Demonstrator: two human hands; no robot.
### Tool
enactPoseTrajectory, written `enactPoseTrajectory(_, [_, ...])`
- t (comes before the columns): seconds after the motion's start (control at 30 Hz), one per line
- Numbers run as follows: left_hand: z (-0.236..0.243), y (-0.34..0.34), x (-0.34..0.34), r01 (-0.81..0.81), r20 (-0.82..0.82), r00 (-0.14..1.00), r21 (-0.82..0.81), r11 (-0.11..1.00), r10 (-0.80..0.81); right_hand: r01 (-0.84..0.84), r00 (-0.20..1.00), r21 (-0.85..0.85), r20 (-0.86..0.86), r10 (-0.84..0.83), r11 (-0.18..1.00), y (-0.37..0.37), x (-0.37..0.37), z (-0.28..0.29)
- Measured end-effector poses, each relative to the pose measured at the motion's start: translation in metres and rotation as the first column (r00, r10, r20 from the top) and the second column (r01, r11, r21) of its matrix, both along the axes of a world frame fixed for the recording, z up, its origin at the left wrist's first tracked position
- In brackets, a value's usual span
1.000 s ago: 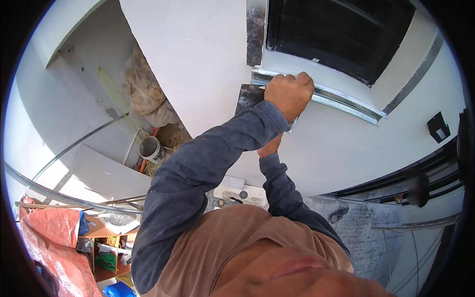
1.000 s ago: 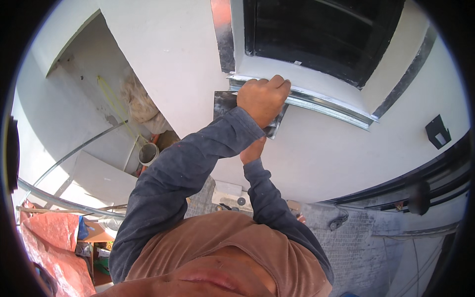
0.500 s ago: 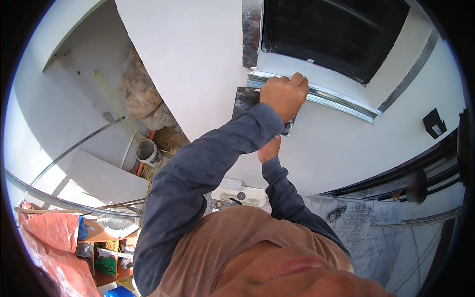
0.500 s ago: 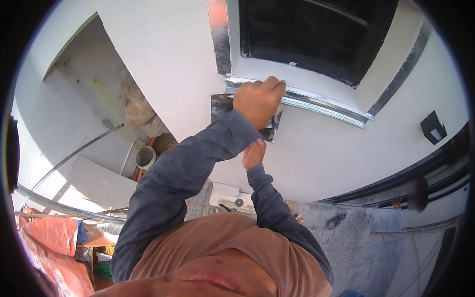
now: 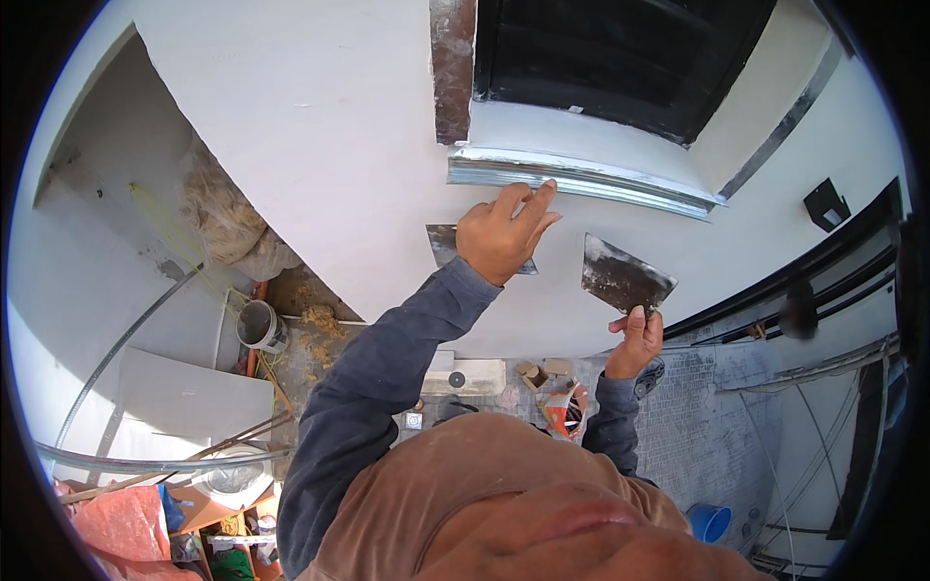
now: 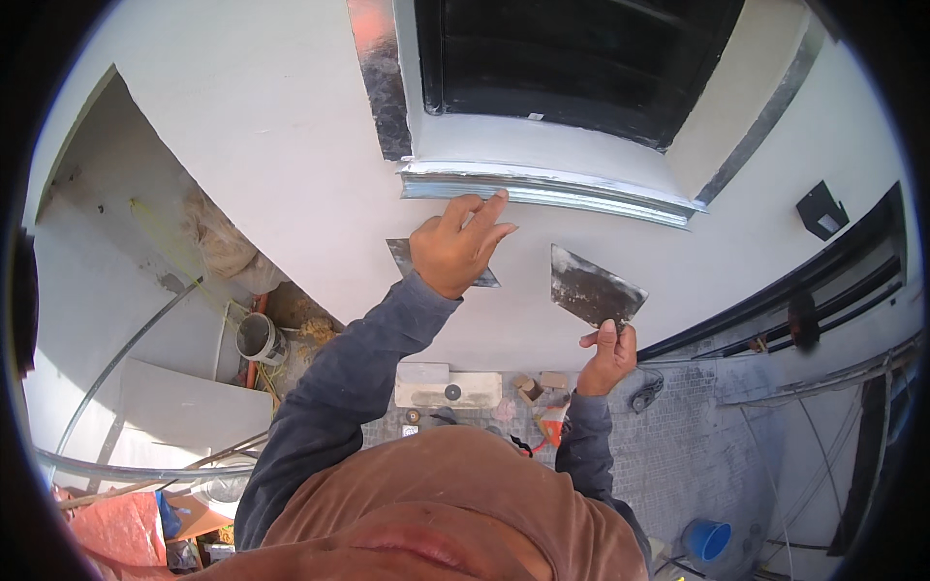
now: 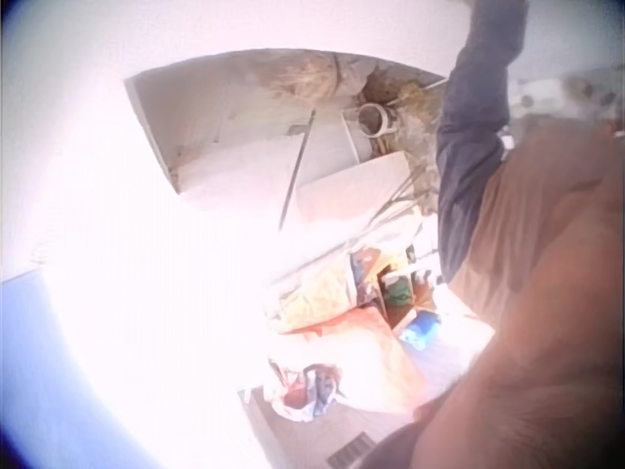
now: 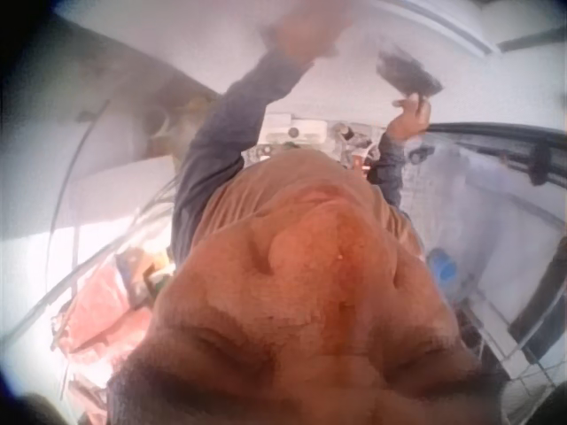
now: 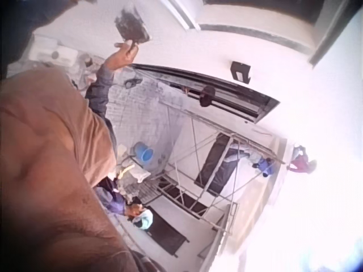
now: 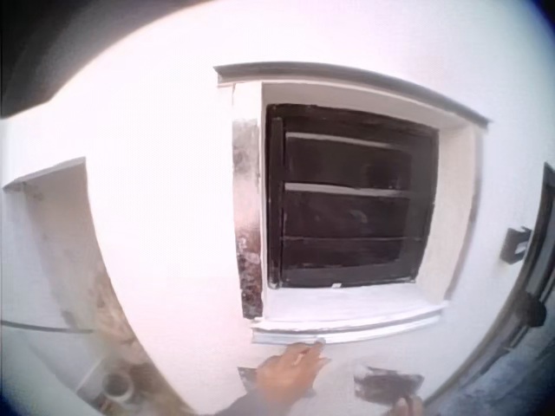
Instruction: The person positions and secures a metal window frame around a wall opening using a trowel to apply and smooth material along the edges. The person repeatedly adjusts the frame and scrapes excess material from the trowel before continuing the installation.
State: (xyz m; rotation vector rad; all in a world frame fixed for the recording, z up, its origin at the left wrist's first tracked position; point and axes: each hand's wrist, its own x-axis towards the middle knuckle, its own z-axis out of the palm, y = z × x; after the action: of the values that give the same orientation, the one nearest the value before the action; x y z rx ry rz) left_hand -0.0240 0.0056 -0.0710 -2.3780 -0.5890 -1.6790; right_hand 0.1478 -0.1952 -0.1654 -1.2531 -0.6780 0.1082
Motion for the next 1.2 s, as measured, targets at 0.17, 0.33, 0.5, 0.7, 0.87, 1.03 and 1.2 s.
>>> enactPoseTrajectory(0.17, [-0.003, 0.006, 0.021, 0.046, 0.014, 0.999, 0.101, 0.994, -0.047, 0.067, 0.991, 0.149, 0.107, -0.083, 0.987, -0.022, 0.025, 0.087])
enactPoseTrajectory(0.33, [-0.009, 0.019, 0.033, 0.116, -0.104, 0.989, 0.132, 0.984, -0.103, -0.132, 0.982, 0.033, 0.140, 0.126, 0.991, -0.043, 0.042, 0.135])
enactPoseTrajectory(0.5, [-0.006, 0.030, 0.037, 0.177, -0.086, 0.983, 0.158, 0.972, -0.165, -0.333, 0.869, 0.026, -0.380, 0.317, 0.943, -0.045, 0.015, 0.075])
enactPoseTrajectory(0.7, [-0.001, 0.024, 0.041, 0.253, -0.012, 0.967, 0.034, 0.967, -0.253, -0.672, 0.502, -0.010, -0.741, 0.445, 0.740, -0.044, -0.037, -0.001])
enactPoseTrajectory(0.87, [-0.002, 0.027, 0.043, 0.273, 0.045, 0.960, 0.048, 0.961, -0.275, -0.801, 0.438, -0.015, -0.696, 0.569, 0.599, -0.045, -0.046, 0.007])
enactPoseTrajectory(1.03, [-0.010, 0.028, 0.046, 0.192, 0.056, 0.979, 0.097, 0.977, -0.198, -0.718, 0.584, -0.099, -0.624, 0.518, 0.689, -0.036, -0.055, -0.005])
enactPoseTrajectory(1.2, [-0.012, 0.028, 0.049, 0.209, 0.076, 0.973, 0.106, 0.972, -0.218, -0.913, 0.150, 0.110, -0.806, 0.573, 0.393, -0.040, -0.015, -0.021])
